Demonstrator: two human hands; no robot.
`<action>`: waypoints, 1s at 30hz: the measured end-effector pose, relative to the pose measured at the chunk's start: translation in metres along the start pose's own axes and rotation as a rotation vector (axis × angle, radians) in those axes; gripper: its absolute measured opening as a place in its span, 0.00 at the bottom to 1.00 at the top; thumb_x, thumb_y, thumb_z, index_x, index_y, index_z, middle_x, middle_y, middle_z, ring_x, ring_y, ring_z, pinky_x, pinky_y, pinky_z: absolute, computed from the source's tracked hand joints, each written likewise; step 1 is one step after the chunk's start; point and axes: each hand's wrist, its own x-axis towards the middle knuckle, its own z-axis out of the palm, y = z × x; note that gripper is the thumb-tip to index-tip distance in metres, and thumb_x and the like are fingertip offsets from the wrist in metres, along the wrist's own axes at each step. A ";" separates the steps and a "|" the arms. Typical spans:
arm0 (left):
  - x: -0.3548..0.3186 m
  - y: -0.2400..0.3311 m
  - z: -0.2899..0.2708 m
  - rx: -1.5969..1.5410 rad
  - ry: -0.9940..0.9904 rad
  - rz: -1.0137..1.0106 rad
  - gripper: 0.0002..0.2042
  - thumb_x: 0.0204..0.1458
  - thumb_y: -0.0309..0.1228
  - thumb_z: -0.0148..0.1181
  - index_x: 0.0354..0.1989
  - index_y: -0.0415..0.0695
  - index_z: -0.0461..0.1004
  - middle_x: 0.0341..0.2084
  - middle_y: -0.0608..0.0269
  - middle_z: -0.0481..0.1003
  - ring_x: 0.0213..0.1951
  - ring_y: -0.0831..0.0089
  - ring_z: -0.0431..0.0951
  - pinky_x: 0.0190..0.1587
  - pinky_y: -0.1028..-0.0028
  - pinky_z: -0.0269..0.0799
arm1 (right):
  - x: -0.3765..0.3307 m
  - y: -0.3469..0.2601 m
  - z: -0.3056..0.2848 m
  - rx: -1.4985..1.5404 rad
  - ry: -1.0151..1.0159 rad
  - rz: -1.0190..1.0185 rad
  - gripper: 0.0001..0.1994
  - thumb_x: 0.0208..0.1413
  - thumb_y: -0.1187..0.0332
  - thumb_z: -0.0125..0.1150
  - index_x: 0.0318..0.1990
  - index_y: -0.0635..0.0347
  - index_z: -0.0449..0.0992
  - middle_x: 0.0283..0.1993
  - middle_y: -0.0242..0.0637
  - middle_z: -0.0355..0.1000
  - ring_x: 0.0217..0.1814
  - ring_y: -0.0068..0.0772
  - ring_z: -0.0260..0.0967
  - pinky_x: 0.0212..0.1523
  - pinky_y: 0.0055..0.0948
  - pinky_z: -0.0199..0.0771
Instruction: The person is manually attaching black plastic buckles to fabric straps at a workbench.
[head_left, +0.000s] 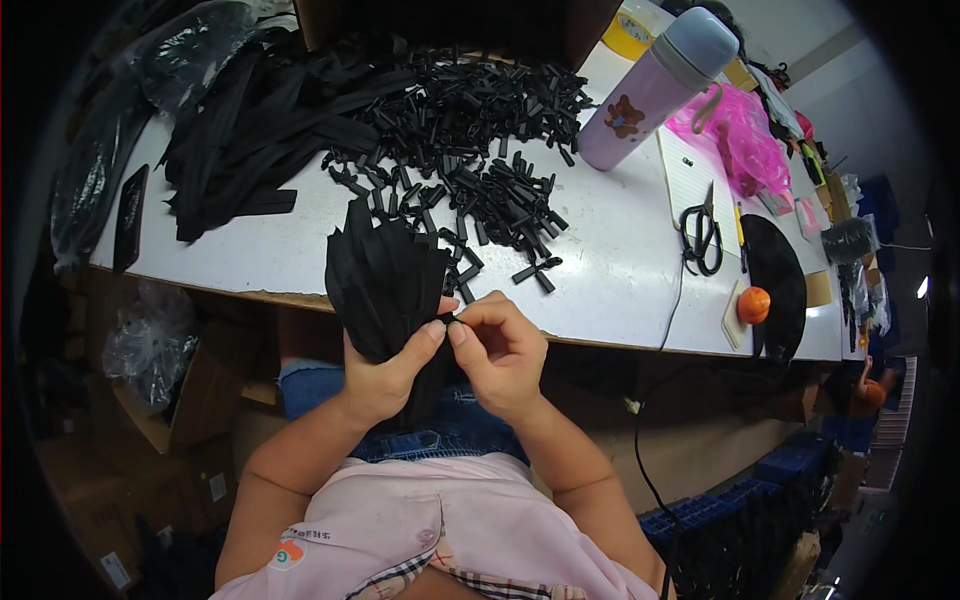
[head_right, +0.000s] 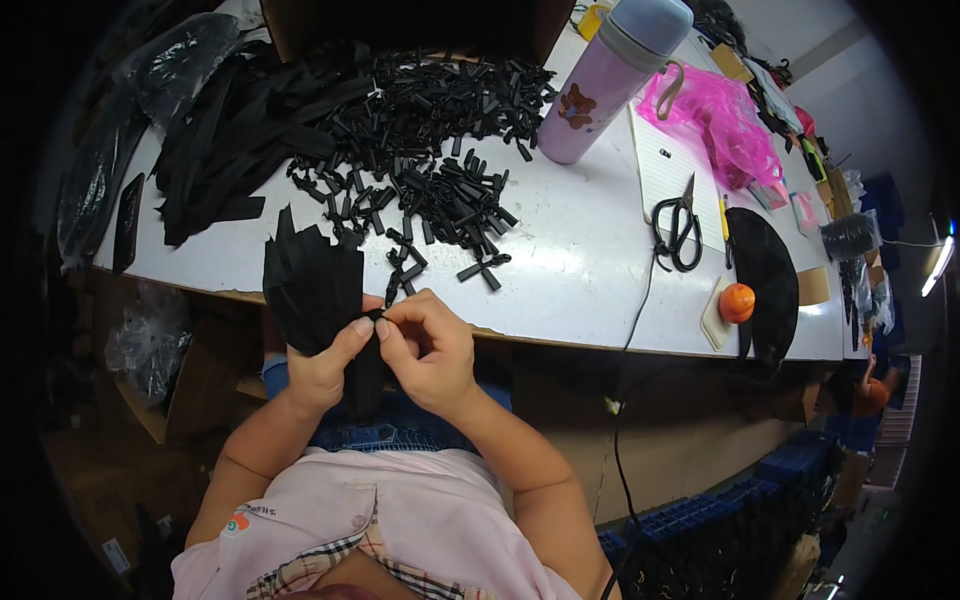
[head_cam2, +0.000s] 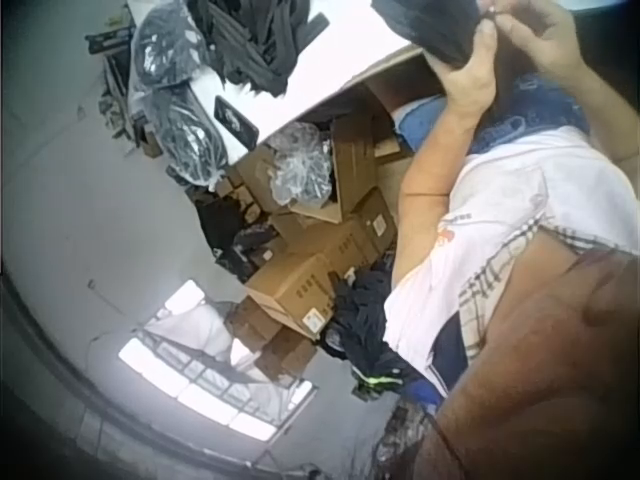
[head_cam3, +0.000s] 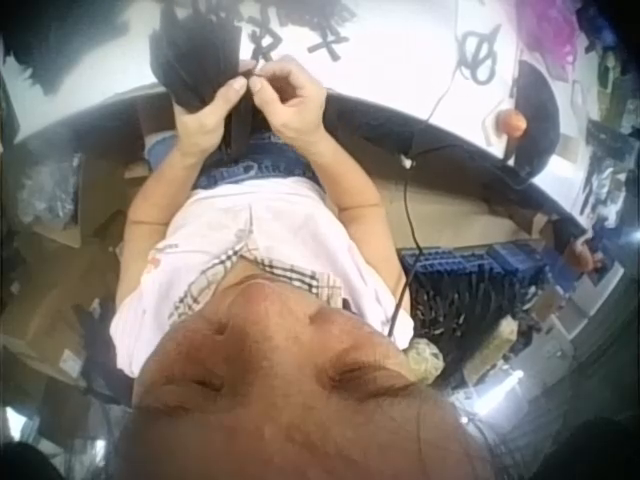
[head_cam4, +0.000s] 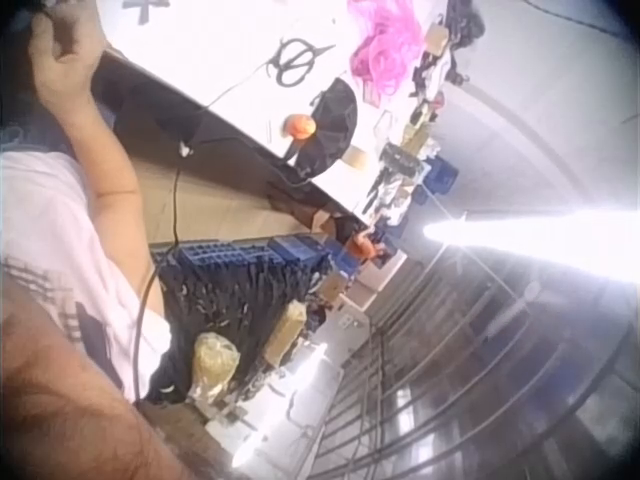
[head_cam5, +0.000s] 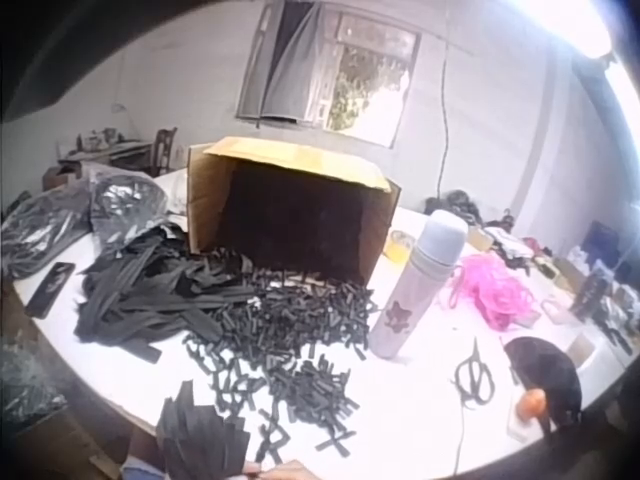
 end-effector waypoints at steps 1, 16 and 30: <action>-0.001 -0.001 0.002 0.012 0.018 0.015 0.10 0.45 0.20 0.50 0.38 0.36 0.69 0.33 0.61 0.71 0.36 0.78 0.70 0.41 0.79 0.65 | -0.001 0.000 0.001 0.001 -0.001 0.001 0.04 0.42 0.80 0.55 0.27 0.63 0.67 0.25 0.30 0.63 0.16 0.12 0.52 0.15 0.13 0.51; -0.004 -0.004 0.005 -0.050 0.069 0.000 0.10 0.45 0.20 0.50 0.38 0.36 0.69 0.33 0.61 0.71 0.34 0.78 0.70 0.40 0.79 0.66 | -0.004 -0.003 0.000 0.151 -0.091 0.144 0.02 0.46 0.80 0.50 0.28 0.66 0.66 0.24 0.30 0.60 0.21 0.13 0.52 0.21 0.12 0.51; -0.001 0.001 -0.005 0.078 -0.058 -0.013 0.10 0.45 0.23 0.53 0.38 0.37 0.69 0.32 0.63 0.72 0.35 0.79 0.70 0.39 0.79 0.66 | -0.004 -0.003 -0.013 0.434 -0.227 0.476 0.05 0.52 0.71 0.48 0.32 0.62 0.65 0.21 0.25 0.58 0.18 0.10 0.49 0.16 0.12 0.49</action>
